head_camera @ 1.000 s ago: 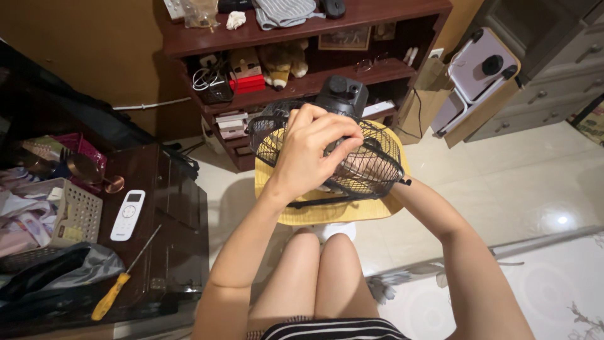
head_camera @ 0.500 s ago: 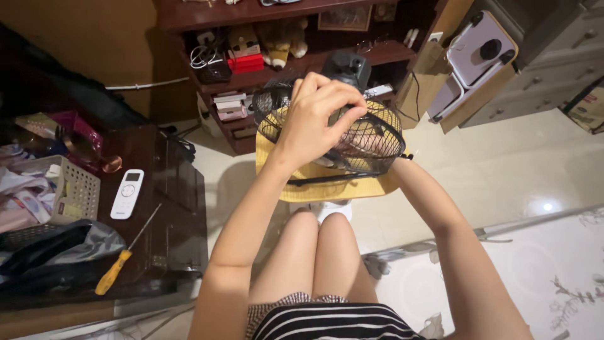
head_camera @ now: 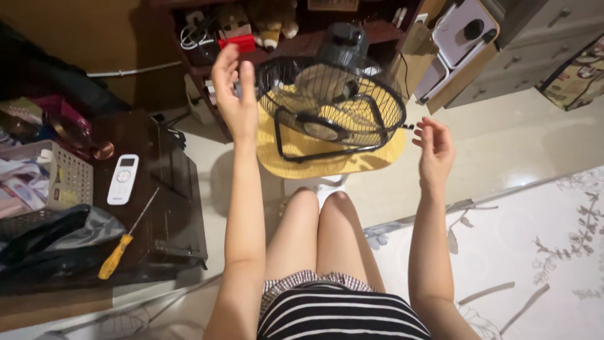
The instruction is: The person disassembles a small table fan by removing the front grille, then uses a screwdriver to loosen the central nut and remove the fan blade. The person continues to loosen the rear grille nut with the screwdriver.
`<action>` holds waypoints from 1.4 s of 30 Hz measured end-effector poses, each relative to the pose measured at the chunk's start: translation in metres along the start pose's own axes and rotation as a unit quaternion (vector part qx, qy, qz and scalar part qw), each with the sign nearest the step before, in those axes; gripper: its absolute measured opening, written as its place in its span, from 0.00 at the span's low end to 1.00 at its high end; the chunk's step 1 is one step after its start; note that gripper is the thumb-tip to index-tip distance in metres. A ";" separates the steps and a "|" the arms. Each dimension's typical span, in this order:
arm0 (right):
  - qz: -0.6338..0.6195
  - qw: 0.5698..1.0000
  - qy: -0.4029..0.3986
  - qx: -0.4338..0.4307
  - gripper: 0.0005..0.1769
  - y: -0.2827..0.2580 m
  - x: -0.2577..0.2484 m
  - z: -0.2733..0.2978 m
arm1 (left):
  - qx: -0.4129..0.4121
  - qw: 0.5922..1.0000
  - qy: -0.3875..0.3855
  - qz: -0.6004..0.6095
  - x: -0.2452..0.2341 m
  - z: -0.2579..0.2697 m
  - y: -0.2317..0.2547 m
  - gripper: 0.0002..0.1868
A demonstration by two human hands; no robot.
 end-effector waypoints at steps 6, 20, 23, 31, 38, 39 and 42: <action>-0.012 0.997 -0.023 -0.070 0.16 -0.026 0.038 0.015 | -0.250 0.958 -0.103 0.097 -0.005 0.032 -0.170 0.31; -0.062 0.992 0.097 -0.052 0.14 -0.022 0.033 0.007 | -0.256 0.956 -0.001 0.145 -0.002 0.026 -0.166 0.26; -0.023 0.991 0.121 -0.045 0.12 -0.035 0.031 0.008 | -0.333 0.934 0.028 0.129 -0.005 0.028 -0.171 0.25; 0.012 0.987 0.153 -0.048 0.10 -0.071 0.043 0.025 | -0.385 0.914 0.028 0.128 -0.020 0.021 -0.191 0.29; 0.072 0.981 0.164 -0.070 0.09 -0.087 0.043 0.031 | -0.404 0.907 0.004 0.121 -0.022 0.033 -0.206 0.36; 0.086 0.980 0.163 -0.078 0.08 -0.086 0.042 0.031 | -0.408 0.902 0.009 0.139 -0.022 0.032 -0.209 0.36; 0.021 0.984 0.150 -0.093 0.13 -0.064 0.042 0.032 | -0.407 0.895 0.020 0.182 -0.020 0.034 -0.218 0.36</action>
Point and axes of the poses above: each hand's wrist, its own z-axis away from the middle knuckle, its own x-axis out of the palm, y = z × x, the point moved 9 cm from there along -z, towards the middle knuckle, and after that the axes turned 10 degrees about z, right-handed, at the moved point
